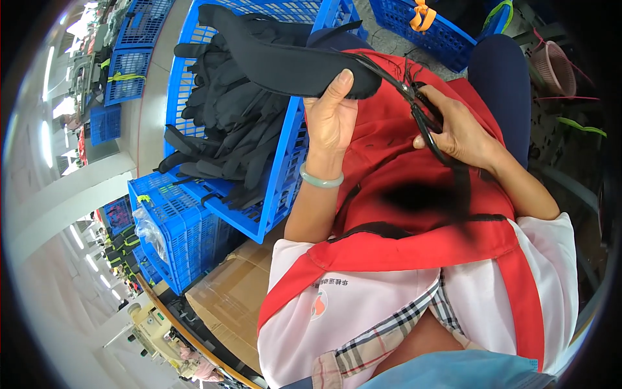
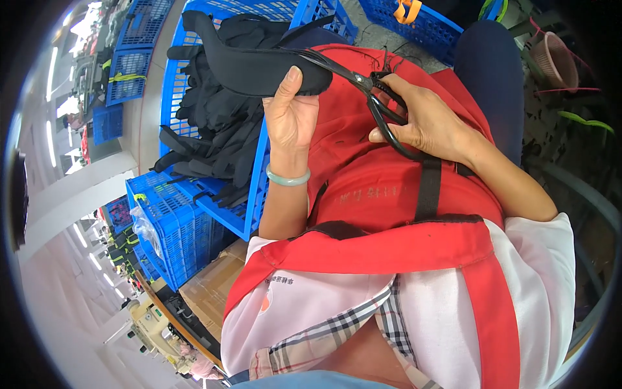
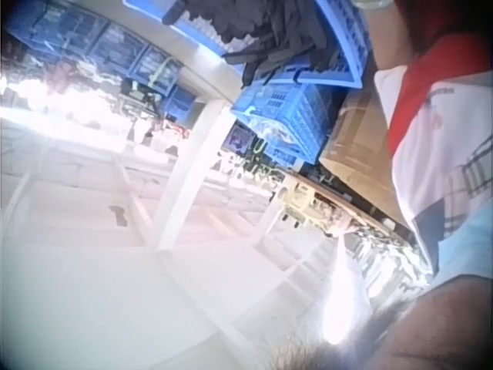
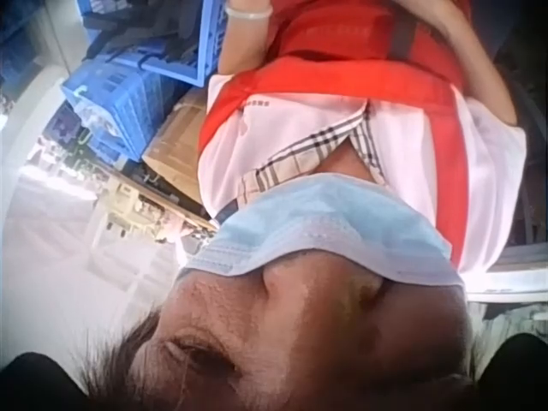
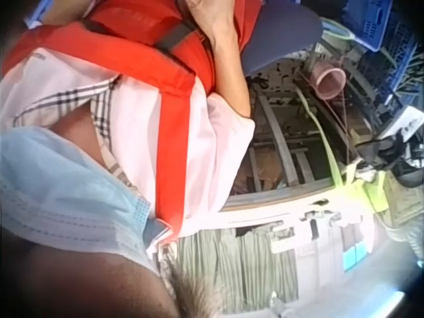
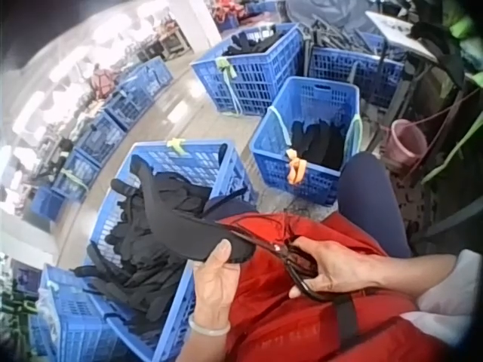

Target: Trimming or cutting black padded straps with scissors.

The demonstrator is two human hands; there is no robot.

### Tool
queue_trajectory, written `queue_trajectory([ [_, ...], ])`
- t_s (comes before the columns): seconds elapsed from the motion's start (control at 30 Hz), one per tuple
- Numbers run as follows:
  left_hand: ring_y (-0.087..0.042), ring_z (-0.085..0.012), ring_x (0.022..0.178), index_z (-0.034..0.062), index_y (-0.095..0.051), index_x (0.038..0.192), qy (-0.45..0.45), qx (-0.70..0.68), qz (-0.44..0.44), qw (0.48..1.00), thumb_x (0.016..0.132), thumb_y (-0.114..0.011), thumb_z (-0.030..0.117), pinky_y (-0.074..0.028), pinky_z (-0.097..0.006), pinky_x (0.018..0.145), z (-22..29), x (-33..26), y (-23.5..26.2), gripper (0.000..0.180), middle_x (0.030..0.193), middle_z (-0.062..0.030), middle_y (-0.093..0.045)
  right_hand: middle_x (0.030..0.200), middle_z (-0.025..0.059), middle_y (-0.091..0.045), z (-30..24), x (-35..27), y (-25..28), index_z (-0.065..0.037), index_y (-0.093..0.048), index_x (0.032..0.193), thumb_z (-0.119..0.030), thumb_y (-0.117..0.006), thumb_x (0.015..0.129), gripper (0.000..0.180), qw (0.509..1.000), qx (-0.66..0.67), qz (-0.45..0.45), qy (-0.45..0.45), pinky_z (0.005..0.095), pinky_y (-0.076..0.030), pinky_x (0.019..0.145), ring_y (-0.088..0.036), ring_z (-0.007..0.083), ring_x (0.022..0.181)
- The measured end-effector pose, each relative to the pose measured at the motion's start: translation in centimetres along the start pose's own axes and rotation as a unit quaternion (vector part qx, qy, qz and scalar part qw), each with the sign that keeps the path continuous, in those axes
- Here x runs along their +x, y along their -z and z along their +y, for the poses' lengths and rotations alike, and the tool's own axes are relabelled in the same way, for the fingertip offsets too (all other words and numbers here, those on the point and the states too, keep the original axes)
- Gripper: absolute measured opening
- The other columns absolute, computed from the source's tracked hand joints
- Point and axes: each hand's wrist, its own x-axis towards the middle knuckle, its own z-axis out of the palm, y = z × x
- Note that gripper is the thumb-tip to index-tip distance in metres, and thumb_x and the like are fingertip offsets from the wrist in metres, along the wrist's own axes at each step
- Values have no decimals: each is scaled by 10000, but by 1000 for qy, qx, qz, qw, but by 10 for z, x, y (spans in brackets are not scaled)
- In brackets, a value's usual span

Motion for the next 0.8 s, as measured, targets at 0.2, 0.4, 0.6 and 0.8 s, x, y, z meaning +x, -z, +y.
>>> queue_trajectory([
  [0.2,-617,-193,1032,78,-601,1124,-4,-7,0,1000,831,-652,-75,-505,-370,970,1,-1,-3,334,1096,-50,-629,707,80,-431,8,1,-5,5,-493,995,-424,-776,754,567,997,75,-19,-2,338,-382,640,-422,177,683],
  [0.4,-618,-186,1029,81,-601,1131,5,1,-9,1000,825,-662,-71,-506,-378,968,1,0,4,347,1090,-47,-632,763,-27,-383,13,1,0,15,-552,1083,-574,-794,661,763,990,107,-58,-75,239,-338,607,-378,75,686],
  [0.6,-628,-175,987,75,-620,1082,-1,46,-17,999,811,-681,-73,-511,-349,934,2,-4,10,314,1036,-42,-644,658,3,-363,16,1,0,-17,-484,895,-401,-791,751,512,993,111,-32,-23,280,-319,560,-356,104,630],
  [0.8,-634,-149,905,62,-643,1005,4,67,-41,997,789,-701,-87,-523,-310,865,1,-9,6,269,975,-31,-652,677,69,-372,0,0,12,3,-466,904,-446,-777,745,569,997,-27,-53,-39,325,-333,575,-343,160,648],
])
